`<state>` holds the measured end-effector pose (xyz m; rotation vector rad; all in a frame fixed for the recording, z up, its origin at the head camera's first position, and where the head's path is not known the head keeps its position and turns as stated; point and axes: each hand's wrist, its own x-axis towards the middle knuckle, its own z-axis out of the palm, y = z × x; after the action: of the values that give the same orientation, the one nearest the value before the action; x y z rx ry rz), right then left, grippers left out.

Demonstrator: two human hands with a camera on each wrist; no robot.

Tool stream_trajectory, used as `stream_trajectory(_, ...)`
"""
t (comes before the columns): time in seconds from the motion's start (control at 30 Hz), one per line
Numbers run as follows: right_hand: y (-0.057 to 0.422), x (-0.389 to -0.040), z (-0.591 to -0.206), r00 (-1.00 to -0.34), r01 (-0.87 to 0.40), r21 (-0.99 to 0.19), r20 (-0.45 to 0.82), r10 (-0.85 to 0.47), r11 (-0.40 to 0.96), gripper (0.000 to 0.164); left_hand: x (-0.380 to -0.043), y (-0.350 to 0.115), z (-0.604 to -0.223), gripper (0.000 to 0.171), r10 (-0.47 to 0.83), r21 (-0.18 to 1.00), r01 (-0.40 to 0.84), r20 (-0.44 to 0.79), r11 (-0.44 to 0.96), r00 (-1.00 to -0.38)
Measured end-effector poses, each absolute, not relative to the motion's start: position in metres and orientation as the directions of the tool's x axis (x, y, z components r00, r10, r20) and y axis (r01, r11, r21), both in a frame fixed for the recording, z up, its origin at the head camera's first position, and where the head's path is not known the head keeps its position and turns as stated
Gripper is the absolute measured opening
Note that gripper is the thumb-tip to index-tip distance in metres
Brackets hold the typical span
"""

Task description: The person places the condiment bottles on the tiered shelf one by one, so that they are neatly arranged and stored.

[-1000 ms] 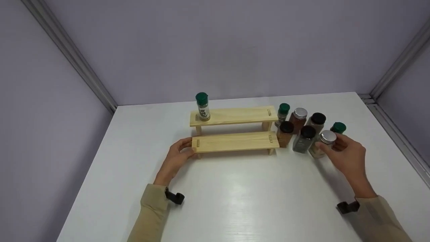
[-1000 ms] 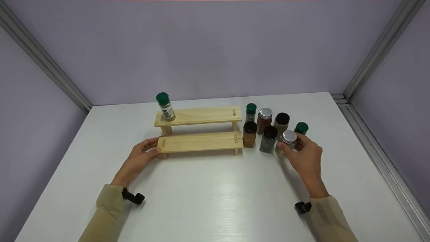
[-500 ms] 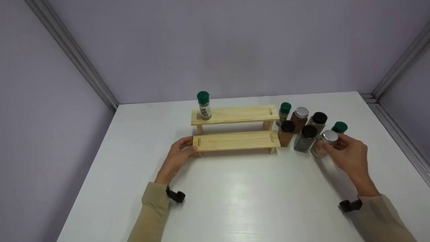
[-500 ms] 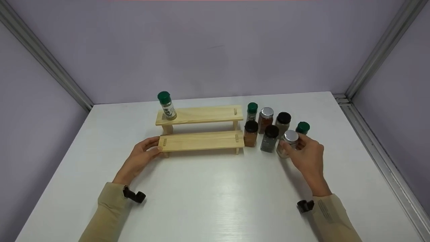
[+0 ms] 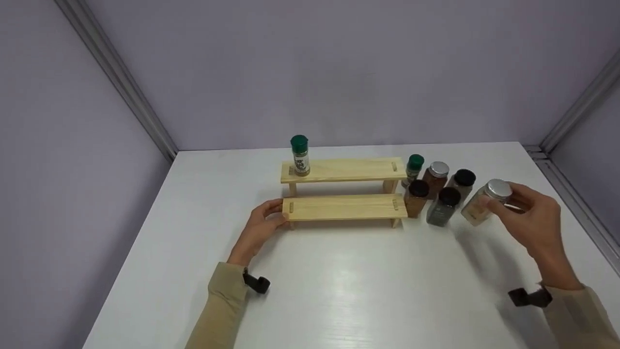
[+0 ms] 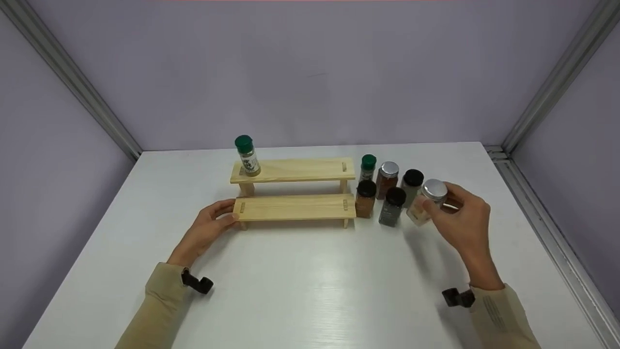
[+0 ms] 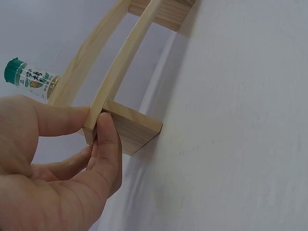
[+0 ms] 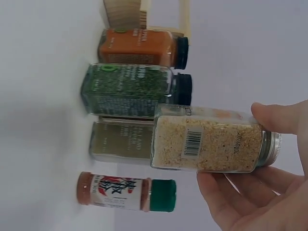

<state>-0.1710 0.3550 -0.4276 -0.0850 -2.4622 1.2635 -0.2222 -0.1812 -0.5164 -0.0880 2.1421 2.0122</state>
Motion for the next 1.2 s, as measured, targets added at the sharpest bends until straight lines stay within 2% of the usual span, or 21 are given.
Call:
stream_trajectory(0.27, 0.348, -0.179, -0.393, -0.935, -0.138, -0.791, 0.302, 0.184, 0.597, 0.056, -0.223, -0.183, -0.519, 0.051, 0.084, 0.981, -0.182, -0.187, 0.061, -0.979)
stream_trajectory(0.5, 0.328, -0.191, -0.375, -0.917, -0.257, -0.781, 0.382, 0.111, 0.569, 0.047, -0.224, -0.186, -0.520, 0.051, 0.094, 0.984, -0.174, -0.177, 0.038, -0.980)
stream_trajectory(0.63, 0.315, -0.202, -0.369, -0.919, -0.280, -0.798, 0.383, 0.091, 0.534, 0.043, -0.224, -0.187, -0.521, 0.050, 0.088, 0.986, -0.163, -0.166, 0.034, -0.982)
stream_trajectory(1.0, 0.279, -0.223, -0.359, -0.930, -0.333, -0.797, 0.364, -0.040, 0.504, 0.057, -0.226, -0.186, -0.523, 0.050, 0.090, 0.983, -0.163, -0.171, 0.087, -0.981)
stream_trajectory(1.2, 0.254, -0.229, -0.348, -0.923, -0.379, -0.795, 0.364, -0.126, 0.474, 0.054, -0.226, -0.184, -0.520, 0.051, 0.103, 0.984, -0.165, -0.172, 0.072, -0.980)
